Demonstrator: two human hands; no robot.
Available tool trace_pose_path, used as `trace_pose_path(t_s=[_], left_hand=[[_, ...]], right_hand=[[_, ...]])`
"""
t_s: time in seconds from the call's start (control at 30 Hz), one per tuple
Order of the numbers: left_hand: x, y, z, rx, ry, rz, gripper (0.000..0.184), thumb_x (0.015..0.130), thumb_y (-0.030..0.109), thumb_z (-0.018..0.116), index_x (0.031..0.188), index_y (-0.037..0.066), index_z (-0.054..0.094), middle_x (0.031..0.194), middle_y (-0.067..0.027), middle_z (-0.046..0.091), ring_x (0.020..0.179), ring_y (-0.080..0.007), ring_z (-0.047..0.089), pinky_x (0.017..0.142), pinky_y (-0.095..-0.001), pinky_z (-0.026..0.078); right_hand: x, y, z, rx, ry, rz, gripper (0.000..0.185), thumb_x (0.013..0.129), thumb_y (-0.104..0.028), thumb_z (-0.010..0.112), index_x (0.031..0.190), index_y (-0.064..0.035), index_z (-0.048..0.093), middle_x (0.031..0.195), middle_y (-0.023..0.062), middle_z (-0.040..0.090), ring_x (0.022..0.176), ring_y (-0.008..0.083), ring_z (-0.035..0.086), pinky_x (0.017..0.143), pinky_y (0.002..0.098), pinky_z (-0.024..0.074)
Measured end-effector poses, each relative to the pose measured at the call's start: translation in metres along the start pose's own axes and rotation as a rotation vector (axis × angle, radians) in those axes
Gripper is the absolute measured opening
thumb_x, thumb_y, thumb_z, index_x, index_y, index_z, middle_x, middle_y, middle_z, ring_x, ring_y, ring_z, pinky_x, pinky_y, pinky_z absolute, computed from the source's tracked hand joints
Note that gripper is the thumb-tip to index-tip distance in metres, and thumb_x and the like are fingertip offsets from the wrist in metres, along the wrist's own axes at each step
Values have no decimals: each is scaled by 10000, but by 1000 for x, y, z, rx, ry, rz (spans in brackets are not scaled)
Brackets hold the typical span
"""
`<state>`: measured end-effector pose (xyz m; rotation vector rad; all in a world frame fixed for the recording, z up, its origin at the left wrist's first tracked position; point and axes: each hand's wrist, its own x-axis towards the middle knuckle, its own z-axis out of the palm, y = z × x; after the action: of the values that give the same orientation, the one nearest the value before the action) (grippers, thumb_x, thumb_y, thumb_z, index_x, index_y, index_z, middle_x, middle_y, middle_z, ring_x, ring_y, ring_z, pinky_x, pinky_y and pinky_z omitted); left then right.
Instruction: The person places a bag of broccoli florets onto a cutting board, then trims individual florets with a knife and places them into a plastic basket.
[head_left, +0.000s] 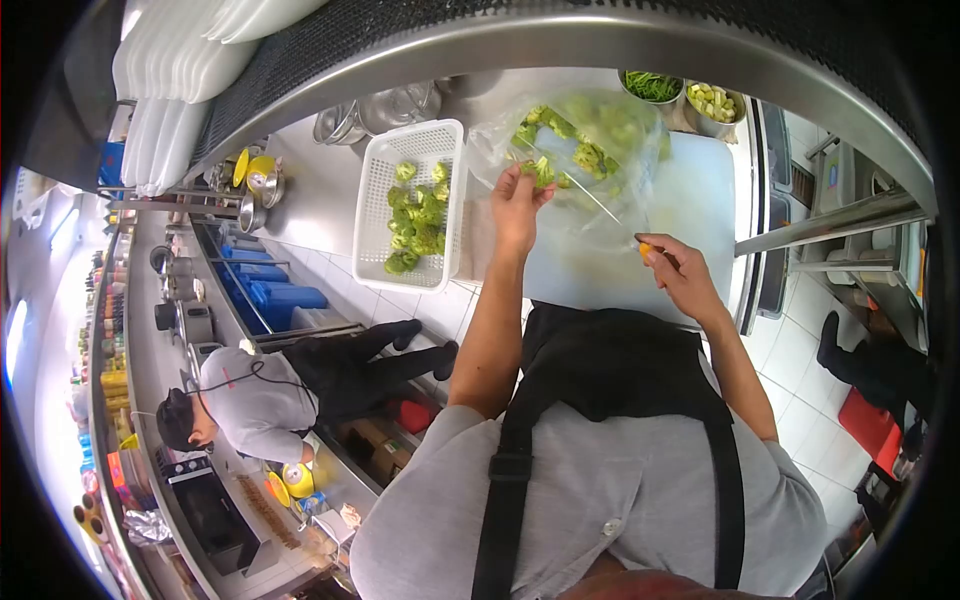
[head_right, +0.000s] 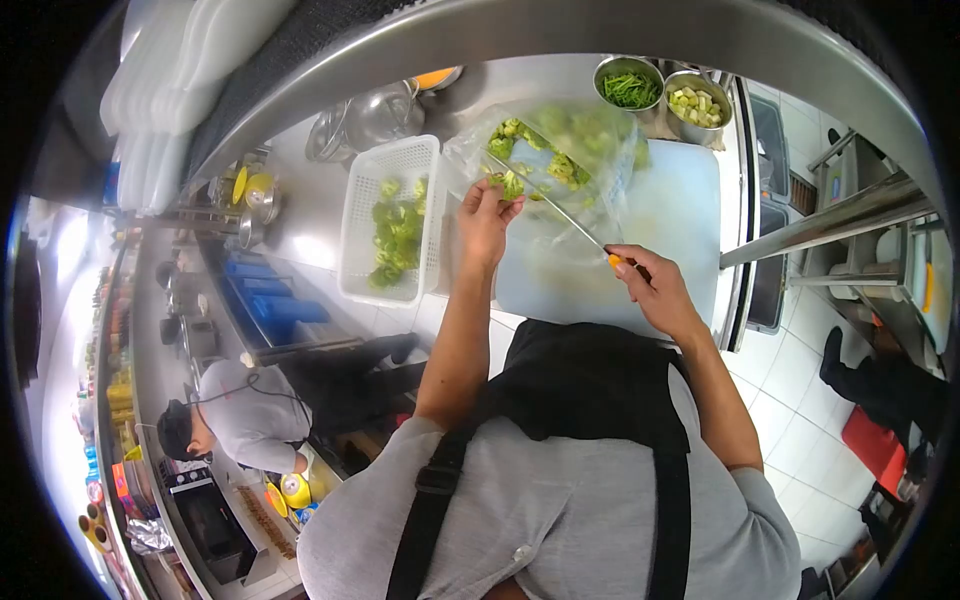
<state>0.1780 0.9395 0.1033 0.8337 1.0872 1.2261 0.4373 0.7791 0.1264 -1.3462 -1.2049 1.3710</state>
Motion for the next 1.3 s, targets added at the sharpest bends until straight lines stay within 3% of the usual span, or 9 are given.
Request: trace_pose_path(t_s=[0.23,0.33,0.57,0.73,0.83,1.3], left_hand=[[6,-26,-2,619,111,389,209,883,99,740,1036,-23,665,827,-73,686,687,-150,632,647,-296,523],[3,-38,-5,824,117,376,216,850,104,766,1004,-17,677,761,-83,666,655,-157,608,640,-319,510],[-1,-48,-8,781,113,411,201,864,115,778,993,-3,680,789,-57,693,669,-119,621,641,-291,517],[0,-54,-9,751,115,444,187,861,99,780,983,2,677,793,-49,695,669,-113,625,631,-288,523],[-2,-53,-8,758,110,432,231,833,84,782,1007,-18,669,814,-105,679,684,-173,641,649,-322,536],[-10,-56,-6,723,91,445,277,817,48,792,1033,-15,631,906,-146,645,711,-210,655,647,-337,536]], right_hand=[[-2,9,-4,-101,0,39,303,1060,-184,570,1310,-41,663,838,14,624,636,83,497,596,264,444],[-3,4,-4,-96,-1,97,308,1067,-196,550,1310,-38,655,847,29,639,621,92,506,597,270,457],[-1,7,-9,-141,-60,151,348,1090,-266,512,1328,-36,620,884,48,665,589,68,550,509,237,461],[-1,-7,-9,-163,-68,175,340,1090,-247,505,1312,-21,627,872,82,671,562,93,557,493,266,456],[-1,-9,-10,-171,-62,188,339,1089,-243,503,1307,-17,632,866,101,677,548,105,558,485,277,451],[-3,-23,-11,-206,-92,234,364,1094,-283,480,1293,-15,627,832,68,634,537,109,561,467,285,449]])
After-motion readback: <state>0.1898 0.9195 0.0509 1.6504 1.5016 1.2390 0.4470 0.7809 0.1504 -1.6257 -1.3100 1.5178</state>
